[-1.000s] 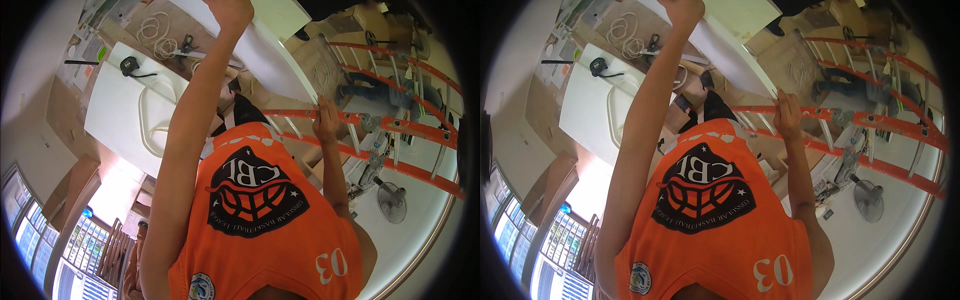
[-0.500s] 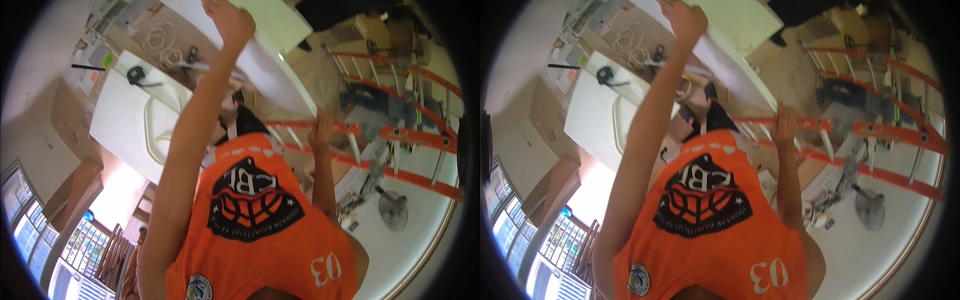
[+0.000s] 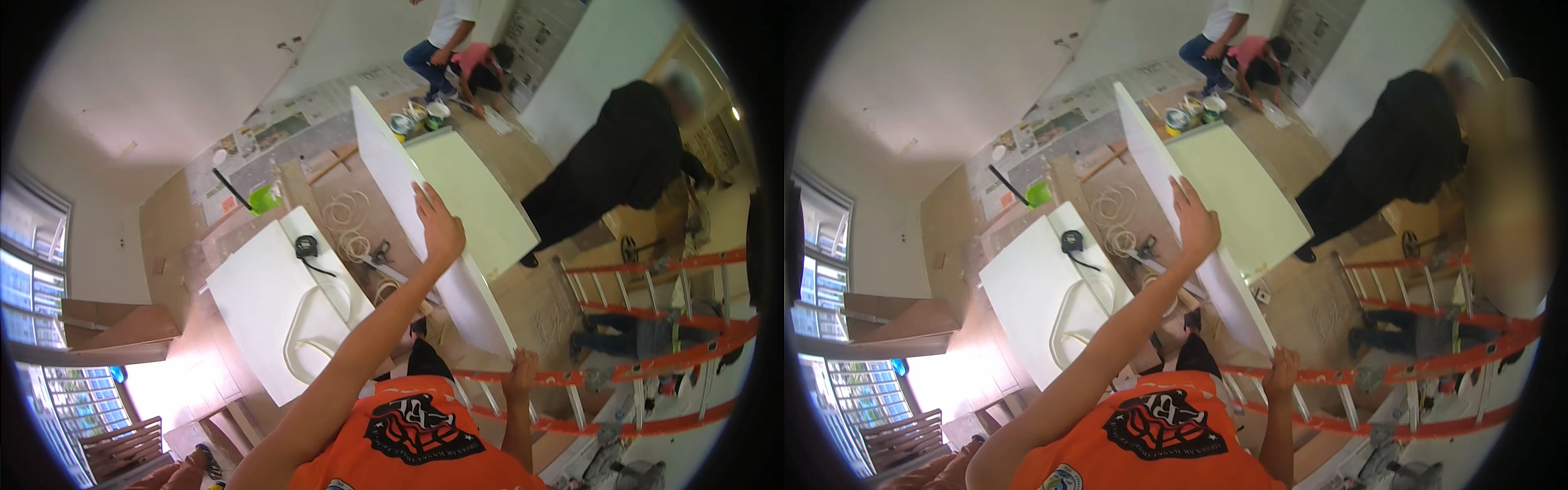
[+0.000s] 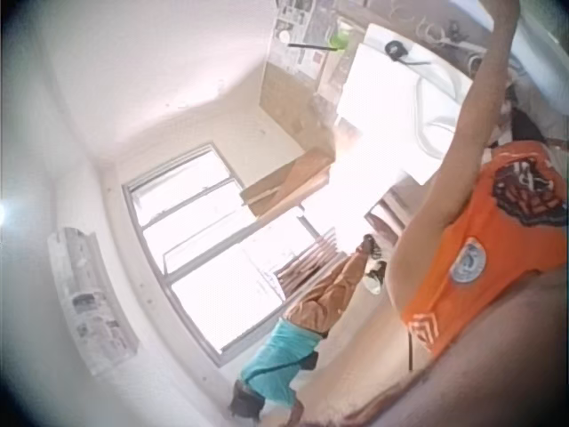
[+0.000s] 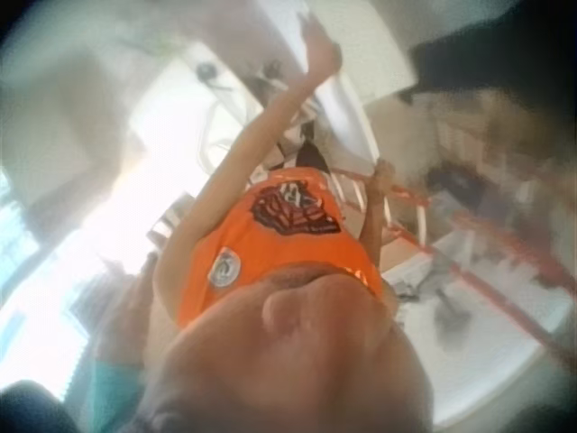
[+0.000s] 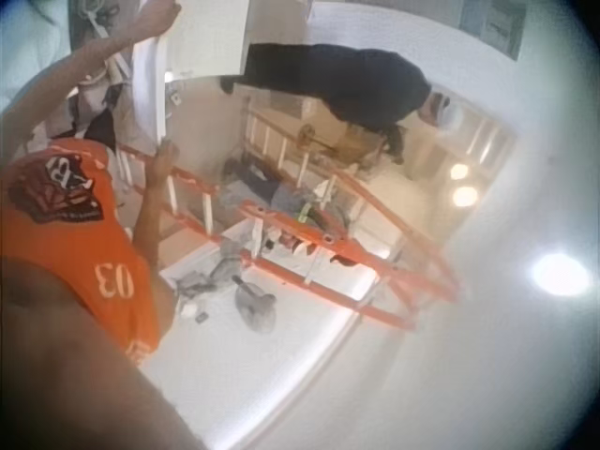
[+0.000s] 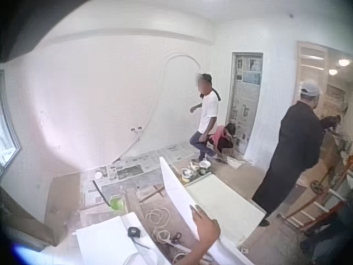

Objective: The person applies adhesive tape to the edges of a white cabinet door and aligns it with a cabinet frame. They handle the door and frame, adjusting the position to fit the components together in a room with other workers.

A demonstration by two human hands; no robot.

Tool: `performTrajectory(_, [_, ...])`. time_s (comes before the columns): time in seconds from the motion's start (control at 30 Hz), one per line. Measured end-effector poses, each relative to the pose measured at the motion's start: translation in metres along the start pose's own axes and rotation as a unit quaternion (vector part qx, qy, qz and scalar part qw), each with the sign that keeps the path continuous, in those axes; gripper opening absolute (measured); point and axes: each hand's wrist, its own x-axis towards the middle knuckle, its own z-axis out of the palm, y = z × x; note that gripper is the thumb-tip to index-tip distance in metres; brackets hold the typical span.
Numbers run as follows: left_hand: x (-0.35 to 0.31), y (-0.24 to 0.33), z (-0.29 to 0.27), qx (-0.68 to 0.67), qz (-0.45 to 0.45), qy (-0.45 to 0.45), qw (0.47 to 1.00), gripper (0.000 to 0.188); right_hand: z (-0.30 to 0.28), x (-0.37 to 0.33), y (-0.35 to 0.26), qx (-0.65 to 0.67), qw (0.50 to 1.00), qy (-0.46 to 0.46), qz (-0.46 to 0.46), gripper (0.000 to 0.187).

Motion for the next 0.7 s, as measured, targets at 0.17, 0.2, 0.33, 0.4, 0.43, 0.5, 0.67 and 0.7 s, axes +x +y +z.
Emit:
performTrajectory(0.17, [0.006, 0.003, -0.009, 0.005, -0.027, -0.003, 1.0, 0.089, 0.005, -0.001, 0.005, 0.008, 1.0, -0.003, -0.003, 0.051])
performTrajectory(0.2, [0.008, 0.002, -0.008, 0.012, -0.025, 0.002, 1.0, 0.088, 0.006, 0.002, 0.004, 0.003, 1.0, 0.01, -0.006, 0.049])
performTrajectory(0.33, [0.01, 0.0, -0.005, 0.063, -0.018, -0.004, 0.998, 0.086, 0.014, -0.001, 0.008, -0.053, 0.998, 0.034, -0.024, 0.038])
performTrajectory(0.4, [0.01, -0.004, 0.003, 0.072, -0.036, 0.0, 0.997, 0.084, 0.018, -0.013, 0.018, -0.075, 0.996, 0.037, -0.01, 0.032])
performTrajectory(0.43, [0.011, -0.007, 0.007, 0.105, -0.034, 0.005, 0.994, 0.083, 0.022, -0.017, 0.022, -0.073, 0.997, 0.037, 0.01, 0.03])
performTrajectory(0.5, [0.01, -0.008, 0.007, 0.164, -0.047, -0.02, 0.985, 0.083, 0.024, -0.028, 0.032, -0.092, 0.995, 0.016, 0.036, 0.027])
performTrajectory(0.67, [0.007, -0.011, 0.02, 0.219, -0.029, 0.046, 0.974, 0.077, 0.014, -0.026, 0.052, -0.114, 0.993, 0.02, -0.032, 0.024])
performTrajectory(0.7, [0.005, 0.003, 0.016, 0.207, -0.042, 0.011, 0.977, 0.076, 0.016, -0.02, 0.054, -0.11, 0.993, 0.016, -0.041, 0.024])
